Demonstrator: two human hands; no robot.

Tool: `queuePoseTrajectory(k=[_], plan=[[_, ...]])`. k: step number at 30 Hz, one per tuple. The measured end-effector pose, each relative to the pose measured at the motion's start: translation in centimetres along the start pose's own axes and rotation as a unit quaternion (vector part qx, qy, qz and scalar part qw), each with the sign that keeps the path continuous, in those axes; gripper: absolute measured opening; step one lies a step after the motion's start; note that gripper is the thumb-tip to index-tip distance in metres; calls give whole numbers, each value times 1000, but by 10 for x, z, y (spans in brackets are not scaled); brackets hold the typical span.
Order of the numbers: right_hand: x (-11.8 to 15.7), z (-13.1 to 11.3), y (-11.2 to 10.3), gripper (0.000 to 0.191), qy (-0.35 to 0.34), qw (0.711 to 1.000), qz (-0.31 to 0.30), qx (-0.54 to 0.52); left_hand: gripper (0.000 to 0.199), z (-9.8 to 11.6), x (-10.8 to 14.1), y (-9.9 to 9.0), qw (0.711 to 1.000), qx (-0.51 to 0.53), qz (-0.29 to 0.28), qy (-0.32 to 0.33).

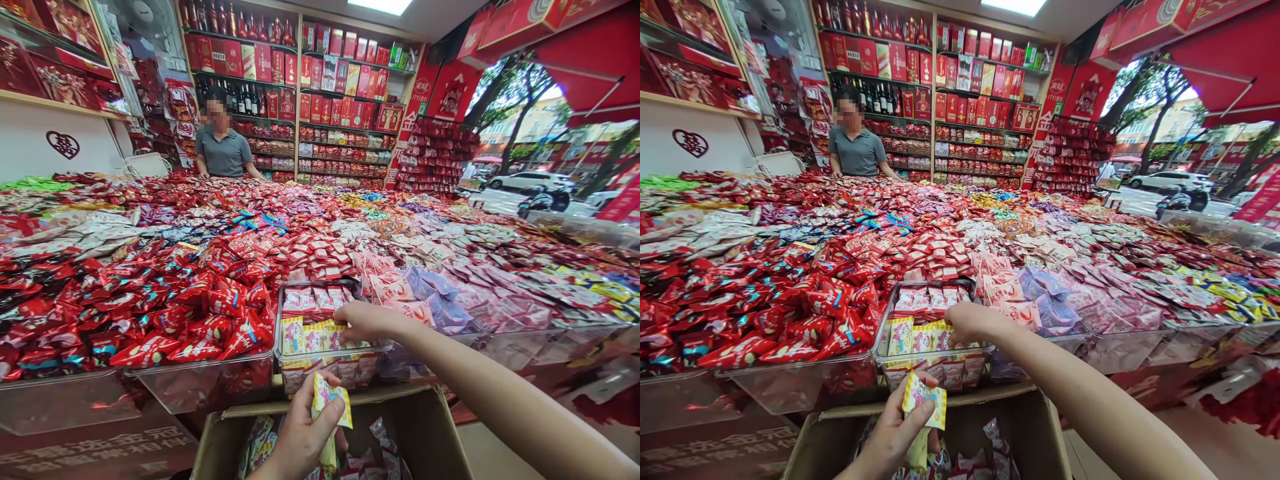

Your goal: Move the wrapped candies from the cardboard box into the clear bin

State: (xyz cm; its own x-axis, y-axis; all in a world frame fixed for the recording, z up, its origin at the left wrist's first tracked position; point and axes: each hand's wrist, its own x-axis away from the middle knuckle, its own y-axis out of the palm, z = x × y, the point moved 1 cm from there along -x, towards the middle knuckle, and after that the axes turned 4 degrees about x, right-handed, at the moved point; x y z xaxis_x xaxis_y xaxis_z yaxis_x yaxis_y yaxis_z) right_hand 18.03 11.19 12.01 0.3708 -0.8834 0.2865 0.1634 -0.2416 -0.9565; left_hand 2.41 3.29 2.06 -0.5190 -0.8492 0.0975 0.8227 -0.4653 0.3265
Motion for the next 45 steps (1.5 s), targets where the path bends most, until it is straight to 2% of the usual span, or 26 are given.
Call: queuePoseTrajectory(k=[5, 10, 18, 22, 27, 31, 38, 41, 45], plan=[[-17, 5, 11, 17, -6, 997, 74, -33, 41, 0, 0, -1, 1000, -13, -5, 2], [-28, 3, 19, 17, 16, 994, 105, -24, 41, -1, 1, -1, 1000, -17, -2, -6], [-22, -4, 22, 21, 67, 988, 138, 32, 34, 1, 2, -1, 1000, -11, -21, 1], [-16, -6, 22, 18, 46, 986, 156, 34, 34, 1, 2, -2, 1000, -14, -21, -2], [-14, -8, 23, 23, -49, 989, 134, -50, 33, 1, 2, -1, 999, -18, -32, -2], [-19, -6, 24, 28, -43, 989, 127, -58, 33, 0, 1, -1, 999, -17, -32, -2], [-19, -11, 22, 16, -33, 987, 152, -43, 33, -2, 1, -1, 999, -36, -31, -4], [-15, -11, 19, 23, -14, 986, 154, -60, 32, -1, 1, 0, 999, -37, -36, -6], [-18, -11, 19, 39, -44, 988, 138, -59, 32, 0, 1, 0, 999, -35, -38, -8]])
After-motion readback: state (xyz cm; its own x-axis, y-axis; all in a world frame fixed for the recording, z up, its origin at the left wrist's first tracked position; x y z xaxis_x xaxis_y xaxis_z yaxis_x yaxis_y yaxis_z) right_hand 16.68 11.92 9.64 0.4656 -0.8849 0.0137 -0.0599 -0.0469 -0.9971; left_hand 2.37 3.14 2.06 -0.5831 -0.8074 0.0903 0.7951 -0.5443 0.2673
